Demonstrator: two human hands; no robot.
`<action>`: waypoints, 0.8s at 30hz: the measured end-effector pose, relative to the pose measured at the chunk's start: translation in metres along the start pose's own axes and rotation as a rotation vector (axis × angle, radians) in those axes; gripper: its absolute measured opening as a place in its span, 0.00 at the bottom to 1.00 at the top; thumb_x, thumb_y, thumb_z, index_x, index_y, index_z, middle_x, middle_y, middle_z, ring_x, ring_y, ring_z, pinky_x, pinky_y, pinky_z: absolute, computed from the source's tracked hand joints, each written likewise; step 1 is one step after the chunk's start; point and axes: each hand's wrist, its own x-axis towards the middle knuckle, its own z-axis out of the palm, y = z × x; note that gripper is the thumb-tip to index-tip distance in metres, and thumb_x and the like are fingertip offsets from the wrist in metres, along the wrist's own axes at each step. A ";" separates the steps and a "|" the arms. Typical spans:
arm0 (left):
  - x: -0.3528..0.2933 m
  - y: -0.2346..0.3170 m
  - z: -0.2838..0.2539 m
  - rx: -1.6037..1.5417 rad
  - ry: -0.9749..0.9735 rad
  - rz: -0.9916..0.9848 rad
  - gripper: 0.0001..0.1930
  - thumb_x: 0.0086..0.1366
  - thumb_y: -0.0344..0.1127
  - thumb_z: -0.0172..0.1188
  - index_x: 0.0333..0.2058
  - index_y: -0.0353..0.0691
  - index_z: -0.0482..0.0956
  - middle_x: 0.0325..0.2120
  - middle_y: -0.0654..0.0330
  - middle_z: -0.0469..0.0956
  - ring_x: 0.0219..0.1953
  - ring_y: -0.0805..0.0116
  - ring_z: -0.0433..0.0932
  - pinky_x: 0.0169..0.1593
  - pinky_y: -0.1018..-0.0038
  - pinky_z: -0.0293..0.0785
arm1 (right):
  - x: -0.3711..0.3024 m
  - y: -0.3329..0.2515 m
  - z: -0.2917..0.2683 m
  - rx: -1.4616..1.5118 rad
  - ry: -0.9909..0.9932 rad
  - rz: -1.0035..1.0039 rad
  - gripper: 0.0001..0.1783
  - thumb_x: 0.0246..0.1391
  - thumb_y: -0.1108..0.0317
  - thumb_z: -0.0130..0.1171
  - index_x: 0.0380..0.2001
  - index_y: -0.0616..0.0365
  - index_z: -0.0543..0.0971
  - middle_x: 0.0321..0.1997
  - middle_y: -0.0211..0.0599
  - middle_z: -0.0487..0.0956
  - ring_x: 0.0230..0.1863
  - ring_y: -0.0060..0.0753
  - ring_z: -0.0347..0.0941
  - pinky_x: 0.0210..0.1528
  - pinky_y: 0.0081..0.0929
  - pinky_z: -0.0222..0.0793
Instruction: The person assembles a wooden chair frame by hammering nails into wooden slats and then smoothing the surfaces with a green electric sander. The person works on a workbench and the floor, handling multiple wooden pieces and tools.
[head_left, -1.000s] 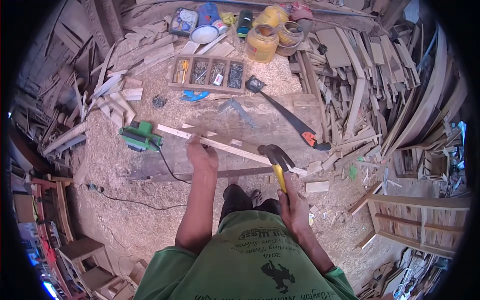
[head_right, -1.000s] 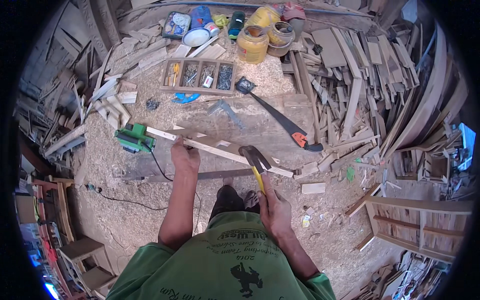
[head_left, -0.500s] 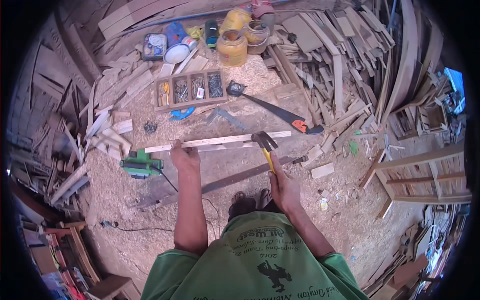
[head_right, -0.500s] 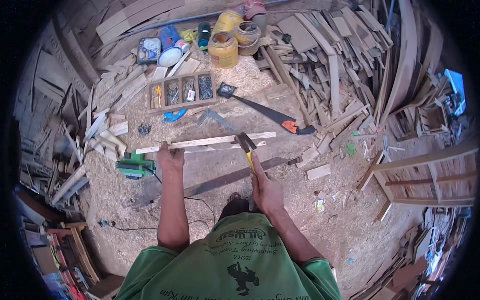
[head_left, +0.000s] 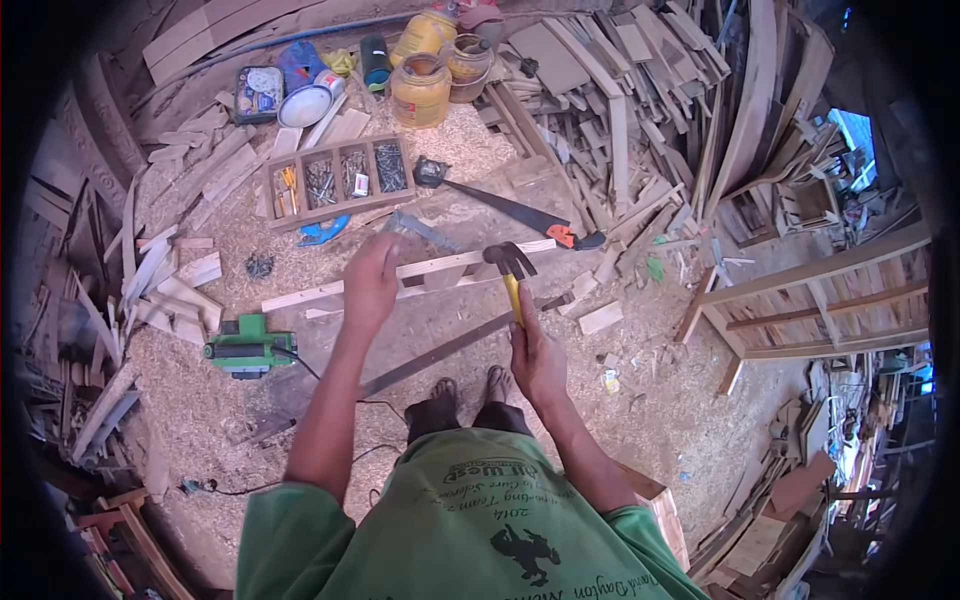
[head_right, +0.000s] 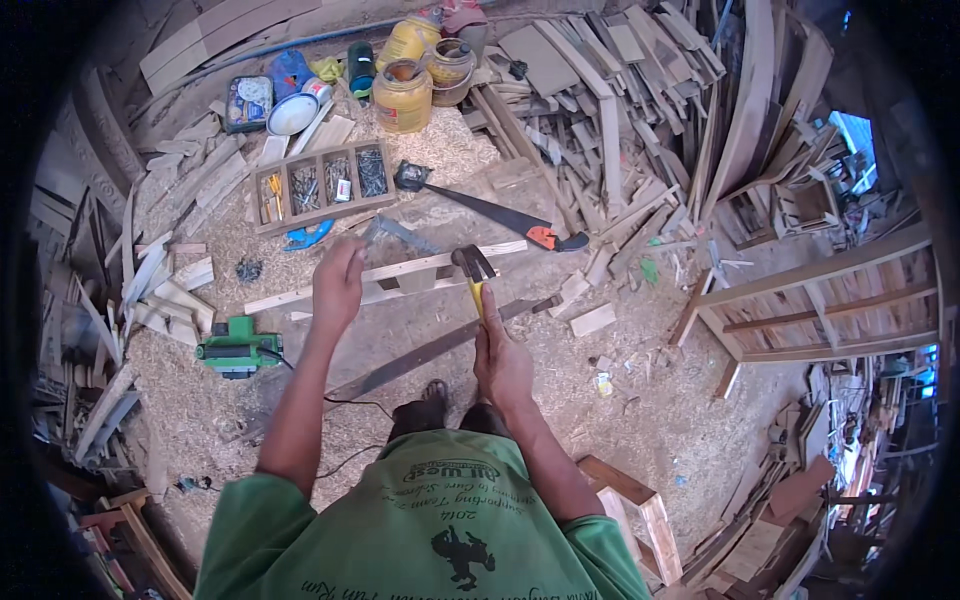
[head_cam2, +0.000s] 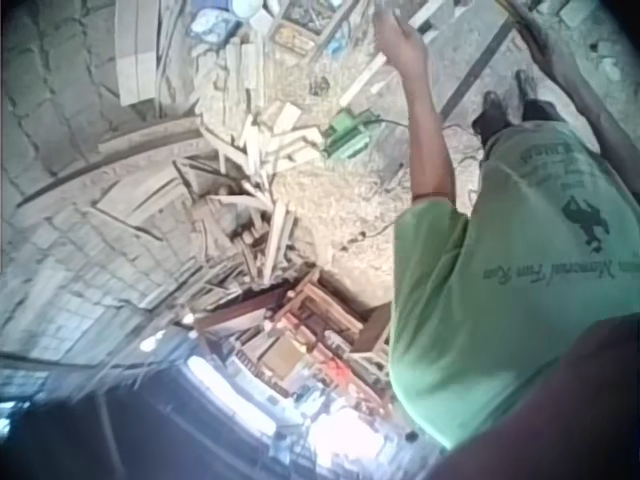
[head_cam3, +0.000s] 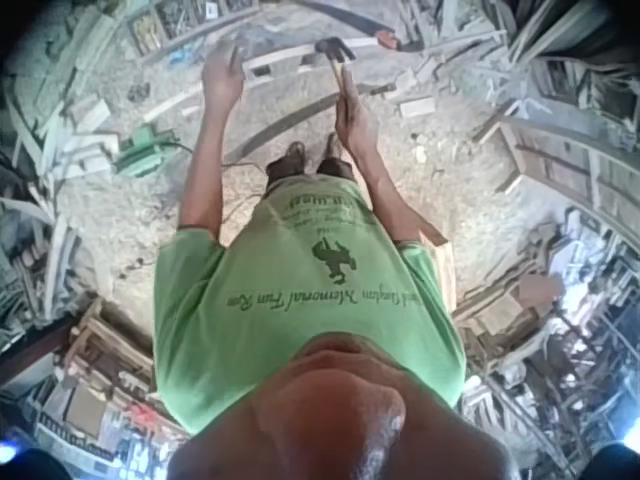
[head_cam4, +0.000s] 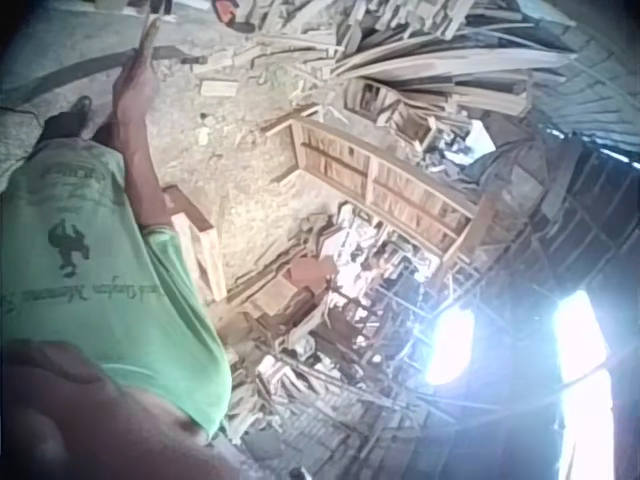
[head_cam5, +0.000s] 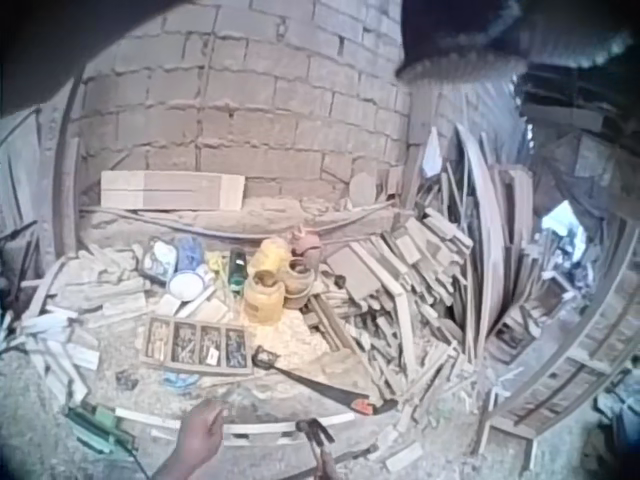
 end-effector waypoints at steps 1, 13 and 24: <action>0.011 -0.013 0.004 0.063 -0.046 0.026 0.10 0.71 0.26 0.59 0.49 0.38 0.78 0.42 0.48 0.83 0.40 0.42 0.84 0.44 0.52 0.79 | 0.001 -0.007 -0.002 0.010 -0.030 0.017 0.41 0.73 0.69 0.55 0.84 0.34 0.56 0.29 0.59 0.83 0.27 0.63 0.81 0.31 0.55 0.73; 0.014 -0.031 0.025 0.332 -0.185 -0.125 0.10 0.71 0.33 0.58 0.50 0.44 0.77 0.45 0.50 0.84 0.43 0.40 0.85 0.45 0.45 0.81 | 0.019 -0.123 -0.021 0.472 0.399 -0.505 0.41 0.79 0.65 0.48 0.84 0.62 0.42 0.24 0.31 0.73 0.21 0.22 0.65 0.22 0.22 0.63; 0.018 -0.035 0.009 0.037 -0.219 0.002 0.09 0.70 0.31 0.58 0.47 0.43 0.80 0.47 0.55 0.82 0.48 0.45 0.83 0.51 0.51 0.81 | 0.013 -0.105 0.007 0.200 0.102 -0.053 0.38 0.79 0.64 0.51 0.84 0.51 0.51 0.27 0.37 0.78 0.25 0.30 0.75 0.30 0.34 0.74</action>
